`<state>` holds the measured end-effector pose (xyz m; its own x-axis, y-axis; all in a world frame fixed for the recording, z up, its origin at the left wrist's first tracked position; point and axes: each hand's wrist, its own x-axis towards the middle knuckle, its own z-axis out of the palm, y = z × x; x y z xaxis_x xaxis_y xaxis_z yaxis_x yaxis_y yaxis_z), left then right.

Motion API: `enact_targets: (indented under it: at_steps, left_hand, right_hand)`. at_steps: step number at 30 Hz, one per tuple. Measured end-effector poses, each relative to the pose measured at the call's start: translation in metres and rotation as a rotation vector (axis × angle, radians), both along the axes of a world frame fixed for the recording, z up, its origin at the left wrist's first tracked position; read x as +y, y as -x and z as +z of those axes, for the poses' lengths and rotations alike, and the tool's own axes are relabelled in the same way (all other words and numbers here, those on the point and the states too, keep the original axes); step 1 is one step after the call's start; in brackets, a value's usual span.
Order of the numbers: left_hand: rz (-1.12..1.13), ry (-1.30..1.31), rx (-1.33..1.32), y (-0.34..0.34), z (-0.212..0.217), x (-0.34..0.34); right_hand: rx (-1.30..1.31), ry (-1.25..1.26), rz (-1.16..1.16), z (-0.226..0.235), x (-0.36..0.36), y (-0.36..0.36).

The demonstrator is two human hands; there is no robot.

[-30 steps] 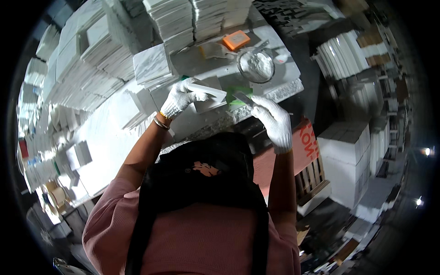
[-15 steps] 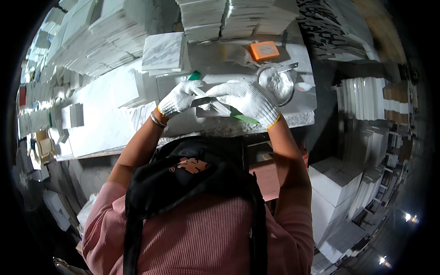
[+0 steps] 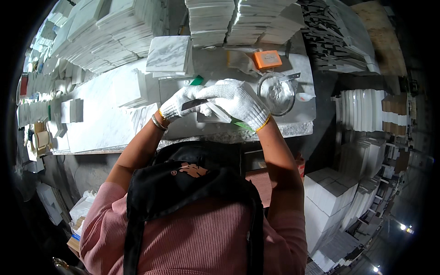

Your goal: The person applies a white paste to the edges of small white rectangular tiles using a metal spatula, then rubs the edges with a green abrasive block. The person repeats this process on multiple tiles, stacking the finished pieces on the table.

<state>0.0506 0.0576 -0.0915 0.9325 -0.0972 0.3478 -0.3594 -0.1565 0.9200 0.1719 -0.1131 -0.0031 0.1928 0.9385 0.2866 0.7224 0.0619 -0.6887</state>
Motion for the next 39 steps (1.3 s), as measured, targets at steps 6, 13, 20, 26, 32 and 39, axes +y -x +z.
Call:
enact_targets:
  at_steps: [6,13,20,26,32,39]
  left_hand:
    - [0.064,0.248,0.360,0.012,-0.019,-0.002]
    - [0.024,0.345,0.454,0.012,-0.016,-0.002]
    - [0.069,0.186,0.428,0.009,-0.003,-0.004]
    - [0.038,0.307,0.411,0.009,-0.015,-0.004]
    - [0.033,0.294,0.406,0.011,-0.019,-0.002]
    - [0.002,0.334,0.409,0.010,-0.012,-0.003]
  right_hand:
    - [0.073,0.210,-0.030,0.004,-0.035,-0.002]
    - [0.011,0.129,-0.051,-0.001,-0.038,-0.003]
    - [-0.088,0.119,-0.026,0.007,-0.055,0.005]
    - [-0.127,0.127,-0.135,0.005,-0.057,0.018]
    - [-0.102,0.057,-0.180,-0.003,-0.053,0.020]
    - [-0.247,0.042,-0.133,-0.001,-0.066,0.025]
